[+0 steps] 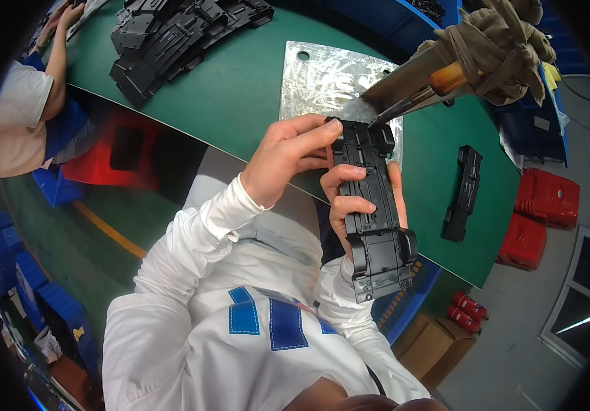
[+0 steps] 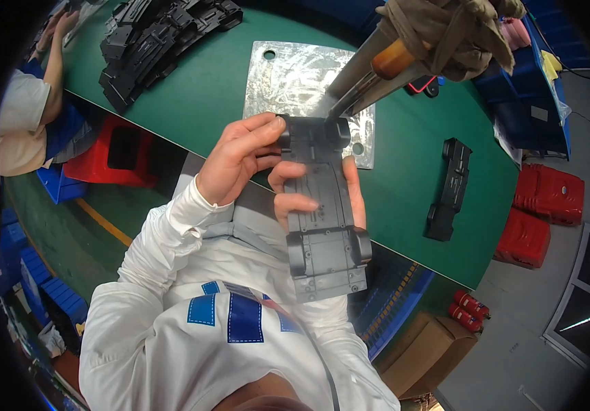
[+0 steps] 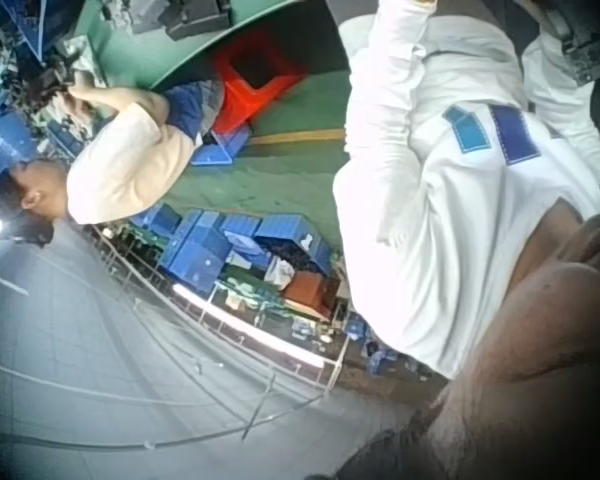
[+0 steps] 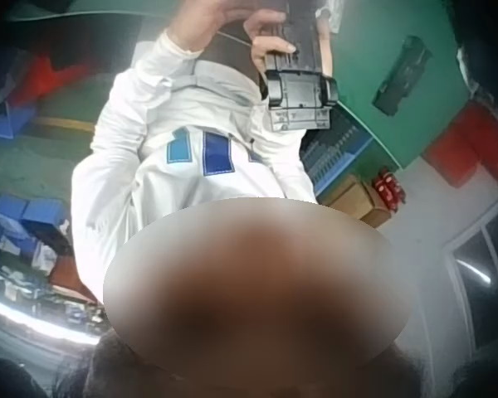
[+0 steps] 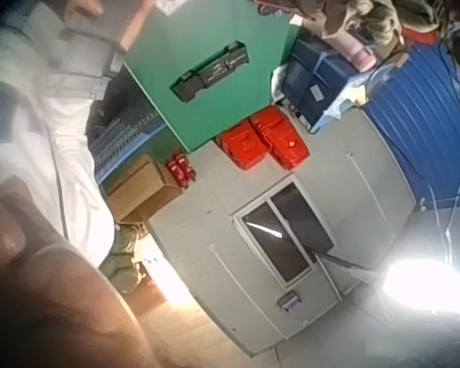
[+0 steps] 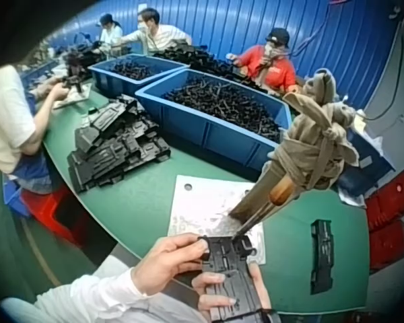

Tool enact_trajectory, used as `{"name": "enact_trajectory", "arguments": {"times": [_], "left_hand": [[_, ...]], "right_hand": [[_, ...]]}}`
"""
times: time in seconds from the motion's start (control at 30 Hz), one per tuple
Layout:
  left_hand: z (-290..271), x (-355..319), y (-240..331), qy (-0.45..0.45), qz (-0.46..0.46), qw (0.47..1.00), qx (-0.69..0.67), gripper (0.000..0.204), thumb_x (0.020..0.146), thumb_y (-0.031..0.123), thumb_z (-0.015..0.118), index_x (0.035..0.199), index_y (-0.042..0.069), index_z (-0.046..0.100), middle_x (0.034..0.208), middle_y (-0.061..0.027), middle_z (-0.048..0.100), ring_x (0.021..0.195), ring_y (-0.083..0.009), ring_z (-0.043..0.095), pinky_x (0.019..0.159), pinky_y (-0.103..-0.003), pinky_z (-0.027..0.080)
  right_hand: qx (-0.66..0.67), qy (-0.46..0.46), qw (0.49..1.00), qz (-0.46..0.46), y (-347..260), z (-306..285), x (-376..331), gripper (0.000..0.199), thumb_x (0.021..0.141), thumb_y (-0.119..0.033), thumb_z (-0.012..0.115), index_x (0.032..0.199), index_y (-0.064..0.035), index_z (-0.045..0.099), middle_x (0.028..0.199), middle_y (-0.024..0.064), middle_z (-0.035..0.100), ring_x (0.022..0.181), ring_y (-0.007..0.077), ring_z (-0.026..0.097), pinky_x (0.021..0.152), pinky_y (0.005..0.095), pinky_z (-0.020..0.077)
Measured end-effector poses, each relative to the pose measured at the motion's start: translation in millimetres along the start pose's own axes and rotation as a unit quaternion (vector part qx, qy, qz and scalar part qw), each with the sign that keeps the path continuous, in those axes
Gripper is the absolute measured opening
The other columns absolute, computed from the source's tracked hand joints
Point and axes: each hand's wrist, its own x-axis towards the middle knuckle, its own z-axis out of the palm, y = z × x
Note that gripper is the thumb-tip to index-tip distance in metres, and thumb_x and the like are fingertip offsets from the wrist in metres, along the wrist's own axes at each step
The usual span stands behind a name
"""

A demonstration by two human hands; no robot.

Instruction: Assembling black plastic toy car chassis by attaching components and using a fixed assembly tool.

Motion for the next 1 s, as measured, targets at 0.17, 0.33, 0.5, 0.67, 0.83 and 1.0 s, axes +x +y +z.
{"name": "enact_trajectory", "arguments": {"times": [0.17,0.33,0.5,0.67,0.83,1.0], "left_hand": [[0.7,-0.8,0.2,0.002,-0.001,1.000,-0.005,0.031,0.095,0.032,0.059,0.100,0.002,0.065,0.090,-0.0034,0.063,0.084,-0.0103,0.061,0.085,-0.028,0.051],[-0.2,0.1,-1.2,0.000,0.002,1.000,-0.004,0.031,0.095,0.033,0.060,0.099,0.002,0.064,0.088,-0.0031,0.062,0.082,-0.0099,0.060,0.084,-0.027,0.051],[-0.4,0.2,-1.6,-0.001,0.005,1.000,-0.001,0.032,0.095,0.034,0.060,0.099,0.002,0.064,0.087,-0.0029,0.061,0.081,-0.0097,0.060,0.084,-0.027,0.051],[1.0,-0.5,0.4,0.003,0.002,1.000,-0.001,0.033,0.094,0.034,0.061,0.100,0.002,0.064,0.089,-0.0038,0.062,0.083,-0.0107,0.061,0.085,-0.028,0.051],[0.0,-0.5,-0.2,0.000,0.003,1.000,0.001,0.033,0.094,0.034,0.060,0.100,0.002,0.064,0.090,-0.0043,0.063,0.085,-0.0112,0.061,0.086,-0.028,0.051],[0.3,0.1,-0.3,0.000,0.001,1.000,-0.003,0.032,0.095,0.033,0.060,0.100,0.002,0.065,0.090,-0.0043,0.063,0.085,-0.0112,0.061,0.086,-0.028,0.051]], "right_hand": [[-0.002,0.002,1.000,0.001,-0.4,-0.5,-0.2,0.056,0.090,-0.030,0.059,0.130,0.0047,0.042,0.113,0.0127,0.050,0.096,0.0177,0.048,0.055,0.0274,0.0458],[-0.003,0.001,1.000,-0.002,-0.6,-0.9,-0.4,0.055,0.090,-0.031,0.058,0.130,0.0043,0.042,0.113,0.0126,0.050,0.096,0.0174,0.048,0.055,0.0271,0.0458],[-0.006,-0.001,1.000,-0.004,0.1,-0.4,-0.4,0.054,0.091,-0.031,0.058,0.129,0.0039,0.043,0.112,0.0125,0.050,0.096,0.0174,0.048,0.055,0.0271,0.0458],[-0.004,-0.001,1.000,-0.002,-0.5,-0.4,-0.6,0.055,0.091,-0.032,0.057,0.129,0.0039,0.043,0.112,0.0124,0.050,0.096,0.0174,0.048,0.056,0.0272,0.0458],[-0.008,-0.004,1.000,0.005,-1.4,-0.6,0.0,0.055,0.091,-0.032,0.057,0.129,0.0046,0.042,0.113,0.0126,0.050,0.096,0.0177,0.048,0.056,0.0276,0.0461],[-0.005,0.002,1.000,0.003,-1.2,0.6,-0.4,0.056,0.090,-0.032,0.056,0.129,0.0050,0.042,0.114,0.0128,0.050,0.096,0.0179,0.048,0.055,0.0277,0.0457]]}}
